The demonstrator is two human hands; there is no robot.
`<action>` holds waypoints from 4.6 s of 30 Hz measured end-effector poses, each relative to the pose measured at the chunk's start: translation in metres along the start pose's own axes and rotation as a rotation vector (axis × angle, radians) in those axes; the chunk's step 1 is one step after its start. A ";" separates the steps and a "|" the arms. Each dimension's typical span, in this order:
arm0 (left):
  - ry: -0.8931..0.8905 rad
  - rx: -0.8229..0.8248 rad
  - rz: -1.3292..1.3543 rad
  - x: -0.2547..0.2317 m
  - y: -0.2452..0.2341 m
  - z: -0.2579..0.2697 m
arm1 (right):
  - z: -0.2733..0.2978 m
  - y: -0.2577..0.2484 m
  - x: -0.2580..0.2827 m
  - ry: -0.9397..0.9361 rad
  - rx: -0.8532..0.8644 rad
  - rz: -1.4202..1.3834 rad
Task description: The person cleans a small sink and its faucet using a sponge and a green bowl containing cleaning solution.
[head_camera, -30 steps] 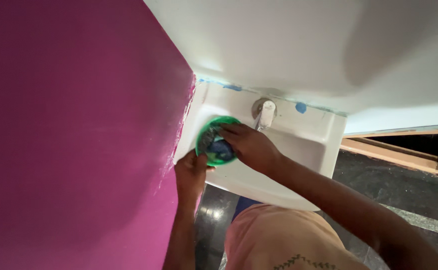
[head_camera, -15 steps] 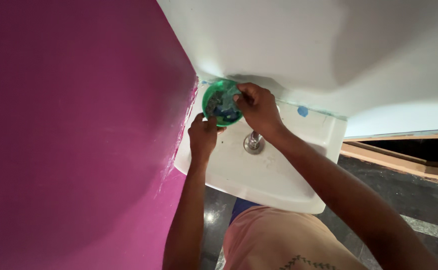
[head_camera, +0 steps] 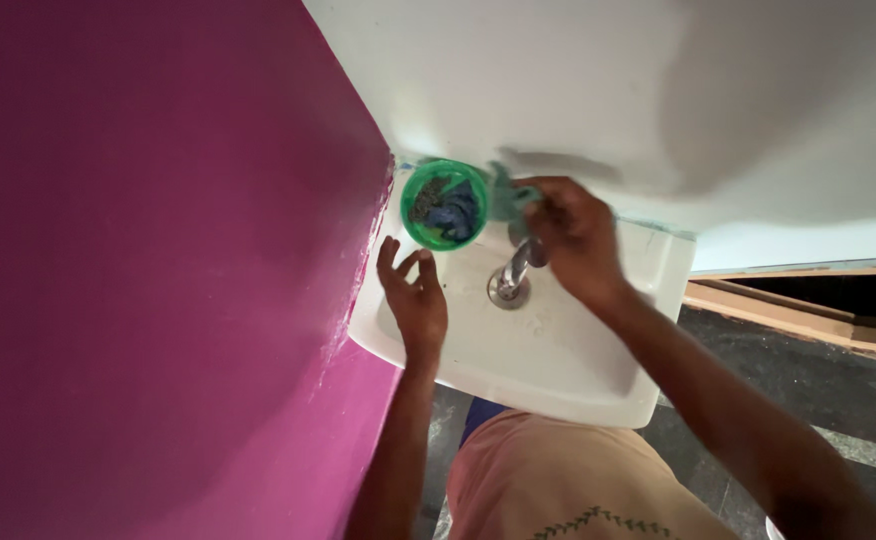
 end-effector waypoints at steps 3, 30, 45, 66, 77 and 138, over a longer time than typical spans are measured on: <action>0.082 -0.005 -0.007 -0.020 0.001 0.019 | 0.019 -0.034 0.020 -0.201 -0.072 0.131; 0.207 0.413 -0.100 -0.075 0.066 0.051 | 0.059 -0.010 -0.012 -0.531 0.066 0.791; 0.165 0.425 -0.089 -0.081 0.062 0.053 | 0.070 -0.012 -0.008 -0.502 0.059 0.819; 0.110 0.447 -0.059 -0.086 0.062 0.043 | 0.065 -0.022 -0.017 -0.518 -0.079 0.617; 0.038 0.434 -0.086 -0.083 0.063 0.041 | 0.051 -0.030 -0.043 -0.112 -0.334 0.180; 0.012 0.288 0.091 -0.016 0.057 0.064 | 0.065 -0.078 -0.104 0.273 0.022 -0.039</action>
Point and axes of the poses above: each hand's wrist, its own z-axis away from the middle knuckle, its own y-axis out of the palm, x = y × z, the point moved 7 cm from there along -z, towards the middle knuckle, and after that the axes turned 13 degrees about -x, right-handed, at the moved point
